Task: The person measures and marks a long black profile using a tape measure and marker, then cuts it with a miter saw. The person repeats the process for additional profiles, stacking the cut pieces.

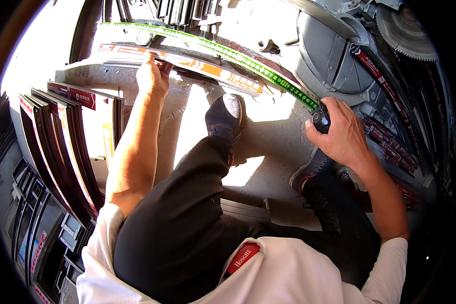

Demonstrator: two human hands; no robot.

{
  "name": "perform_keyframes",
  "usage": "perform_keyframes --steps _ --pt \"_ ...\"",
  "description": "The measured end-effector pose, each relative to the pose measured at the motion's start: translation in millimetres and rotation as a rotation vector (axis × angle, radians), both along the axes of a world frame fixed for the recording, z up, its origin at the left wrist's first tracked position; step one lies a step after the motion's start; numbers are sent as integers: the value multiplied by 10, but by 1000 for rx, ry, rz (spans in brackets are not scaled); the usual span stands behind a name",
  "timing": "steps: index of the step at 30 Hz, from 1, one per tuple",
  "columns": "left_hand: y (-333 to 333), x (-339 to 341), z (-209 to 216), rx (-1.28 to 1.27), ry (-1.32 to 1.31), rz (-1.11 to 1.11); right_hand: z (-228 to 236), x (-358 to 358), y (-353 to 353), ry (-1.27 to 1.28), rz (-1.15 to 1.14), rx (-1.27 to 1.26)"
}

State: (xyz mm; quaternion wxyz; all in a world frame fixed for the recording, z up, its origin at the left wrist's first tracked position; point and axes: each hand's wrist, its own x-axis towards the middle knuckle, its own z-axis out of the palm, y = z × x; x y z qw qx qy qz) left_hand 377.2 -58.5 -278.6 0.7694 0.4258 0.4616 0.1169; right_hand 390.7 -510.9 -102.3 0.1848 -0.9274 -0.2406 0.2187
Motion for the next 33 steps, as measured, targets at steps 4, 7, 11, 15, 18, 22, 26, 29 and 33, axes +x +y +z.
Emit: perform_keyframes --steps 4,7,11,15,18,22,26,29,33 --pt "41 -52 -49 19 94 -81 26 22 32 22 10 2" --pt "-4 -96 8 23 143 -153 31 17 32 21 1 12" --pt "27 -250 -44 245 303 -249 19 6 -1 8 -8 22" --pt "58 -286 -141 239 466 -236 1 -8 -11 -5 -2 21" --pt "-30 -244 -162 249 532 -250 -6 -11 -4 -6 13 5" --pt "49 -159 -272 222 557 -209 -6 -24 9 16 15 1" --pt "48 -262 -263 291 489 -117 -24 -24 -8 34 14 7" --pt "-88 -290 55 304 476 -75 -47 -25 -7 58 -4 17" --pt "-90 -324 67 -50 93 90 -73 -42 -7 114 -29 58"
